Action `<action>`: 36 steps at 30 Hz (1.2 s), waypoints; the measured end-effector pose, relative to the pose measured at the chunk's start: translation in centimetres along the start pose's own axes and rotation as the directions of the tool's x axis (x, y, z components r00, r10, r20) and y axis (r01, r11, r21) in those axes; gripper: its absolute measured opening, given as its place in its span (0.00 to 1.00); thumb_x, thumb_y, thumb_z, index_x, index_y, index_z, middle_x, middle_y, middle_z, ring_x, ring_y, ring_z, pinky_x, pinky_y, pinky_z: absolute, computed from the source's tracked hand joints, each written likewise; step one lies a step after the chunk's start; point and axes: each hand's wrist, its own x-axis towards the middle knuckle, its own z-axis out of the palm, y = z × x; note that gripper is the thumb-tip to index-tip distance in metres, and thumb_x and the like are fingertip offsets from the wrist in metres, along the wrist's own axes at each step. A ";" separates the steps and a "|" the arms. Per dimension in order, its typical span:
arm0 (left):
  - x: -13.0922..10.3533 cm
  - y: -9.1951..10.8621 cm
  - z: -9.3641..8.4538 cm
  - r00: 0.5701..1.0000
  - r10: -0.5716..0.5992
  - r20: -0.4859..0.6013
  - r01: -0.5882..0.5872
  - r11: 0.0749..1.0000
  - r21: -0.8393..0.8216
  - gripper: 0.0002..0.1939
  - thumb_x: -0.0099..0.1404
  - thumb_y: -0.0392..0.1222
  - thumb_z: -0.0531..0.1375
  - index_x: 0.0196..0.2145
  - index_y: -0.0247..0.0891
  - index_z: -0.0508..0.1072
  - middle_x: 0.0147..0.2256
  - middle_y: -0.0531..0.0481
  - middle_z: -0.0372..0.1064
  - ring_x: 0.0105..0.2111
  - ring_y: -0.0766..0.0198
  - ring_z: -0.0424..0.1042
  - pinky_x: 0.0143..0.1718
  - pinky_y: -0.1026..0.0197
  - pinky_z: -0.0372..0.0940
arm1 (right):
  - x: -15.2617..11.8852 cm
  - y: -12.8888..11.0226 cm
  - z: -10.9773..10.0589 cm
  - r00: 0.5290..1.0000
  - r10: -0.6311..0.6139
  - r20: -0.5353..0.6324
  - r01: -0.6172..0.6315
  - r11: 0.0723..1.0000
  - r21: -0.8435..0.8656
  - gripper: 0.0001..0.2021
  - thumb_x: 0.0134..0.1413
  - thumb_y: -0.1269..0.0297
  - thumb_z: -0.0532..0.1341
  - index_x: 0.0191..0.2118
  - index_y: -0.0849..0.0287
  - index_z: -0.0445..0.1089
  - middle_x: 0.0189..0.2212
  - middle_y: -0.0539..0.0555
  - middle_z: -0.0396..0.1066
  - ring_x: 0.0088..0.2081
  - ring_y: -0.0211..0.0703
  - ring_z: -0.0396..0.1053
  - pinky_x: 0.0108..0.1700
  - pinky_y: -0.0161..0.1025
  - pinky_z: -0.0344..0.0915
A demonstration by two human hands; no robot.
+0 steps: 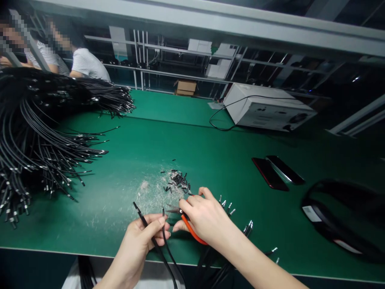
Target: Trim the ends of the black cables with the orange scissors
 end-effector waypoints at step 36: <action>0.1 0.1 0.4 1.000 0.013 -0.014 -0.013 1.000 -0.022 0.19 0.46 0.45 0.69 0.34 0.30 0.76 0.27 0.45 0.73 0.25 0.66 0.71 0.24 0.69 0.63 | 2.5 0.2 -0.5 0.973 0.172 0.152 -0.206 0.946 0.250 0.11 0.53 0.61 0.56 0.22 0.58 0.66 0.12 0.49 0.64 0.18 0.37 0.62 0.26 0.35 0.52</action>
